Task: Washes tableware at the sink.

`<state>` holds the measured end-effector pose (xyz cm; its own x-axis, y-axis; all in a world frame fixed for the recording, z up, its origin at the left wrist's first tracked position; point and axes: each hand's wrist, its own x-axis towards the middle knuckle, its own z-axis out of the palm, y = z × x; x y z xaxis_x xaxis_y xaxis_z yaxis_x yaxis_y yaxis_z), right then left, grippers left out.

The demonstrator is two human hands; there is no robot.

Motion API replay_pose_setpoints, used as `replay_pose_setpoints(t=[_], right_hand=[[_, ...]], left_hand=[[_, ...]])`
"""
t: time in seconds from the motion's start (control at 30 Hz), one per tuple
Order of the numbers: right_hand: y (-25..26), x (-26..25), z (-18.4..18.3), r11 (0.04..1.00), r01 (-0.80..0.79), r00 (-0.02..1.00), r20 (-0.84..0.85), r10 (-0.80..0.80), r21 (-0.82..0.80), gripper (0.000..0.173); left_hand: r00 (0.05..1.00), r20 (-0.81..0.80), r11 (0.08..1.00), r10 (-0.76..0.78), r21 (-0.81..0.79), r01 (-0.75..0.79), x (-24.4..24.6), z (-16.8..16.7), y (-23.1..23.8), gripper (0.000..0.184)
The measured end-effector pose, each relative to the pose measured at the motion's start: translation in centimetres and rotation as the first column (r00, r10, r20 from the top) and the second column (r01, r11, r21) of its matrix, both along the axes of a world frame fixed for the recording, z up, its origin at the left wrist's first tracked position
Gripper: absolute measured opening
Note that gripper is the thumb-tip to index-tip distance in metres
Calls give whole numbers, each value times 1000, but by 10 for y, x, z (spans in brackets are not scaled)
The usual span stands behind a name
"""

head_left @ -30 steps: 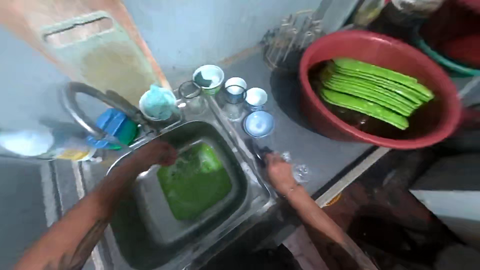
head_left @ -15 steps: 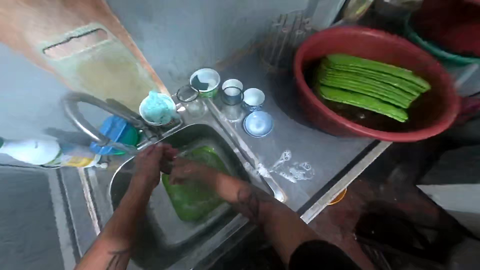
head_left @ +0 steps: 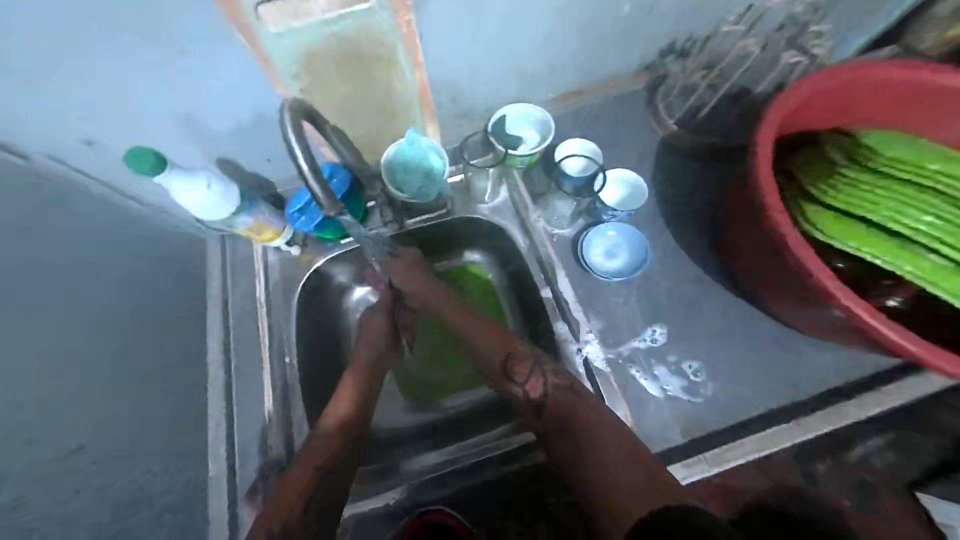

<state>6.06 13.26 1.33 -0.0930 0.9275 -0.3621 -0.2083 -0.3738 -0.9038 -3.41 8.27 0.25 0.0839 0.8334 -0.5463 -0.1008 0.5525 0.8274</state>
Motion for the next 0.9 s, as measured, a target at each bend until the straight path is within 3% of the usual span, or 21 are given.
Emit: replay_pose_setpoints(t=[0.1, 0.17, 0.27, 0.4, 0.53, 0.7, 0.77, 0.9], right_hand=[[-7, -2, -10, 995, 93, 995, 26, -93, -21, 41], [-18, -6, -11, 986, 135, 991, 34, -132, -96, 42], [-19, -7, -19, 986, 90, 996, -1, -91, -142, 34], [-13, -9, -18, 982, 185, 972, -145, -187, -22, 31], [-14, -21, -25, 992, 58, 970, -228, -83, -115, 31], [1, -22, -13, 984, 174, 951, -255, -176, -31, 30], [2, -24, -15, 994, 107, 981, -164, -107, -7, 30], [6, -12, -6, 998, -61, 990, 127, 57, 29, 33]], left_hand=[[1000, -12, 998, -7, -69, 6, -9, 9, -11, 26], [999, -44, 997, 22, -75, -25, -13, 12, -15, 19], [997, -63, 997, 50, -53, -53, -23, 10, -19, 15], [993, 9, 988, 116, -108, -114, -25, 13, -27, 13], [983, 54, 980, 173, -112, -166, -30, 16, -24, 13], [974, 110, 956, 198, -240, -168, -30, 22, -22, 21], [957, 158, 940, 245, -281, -194, -30, 20, -19, 24], [953, 171, 955, 249, -207, -213, -30, 19, -18, 15]])
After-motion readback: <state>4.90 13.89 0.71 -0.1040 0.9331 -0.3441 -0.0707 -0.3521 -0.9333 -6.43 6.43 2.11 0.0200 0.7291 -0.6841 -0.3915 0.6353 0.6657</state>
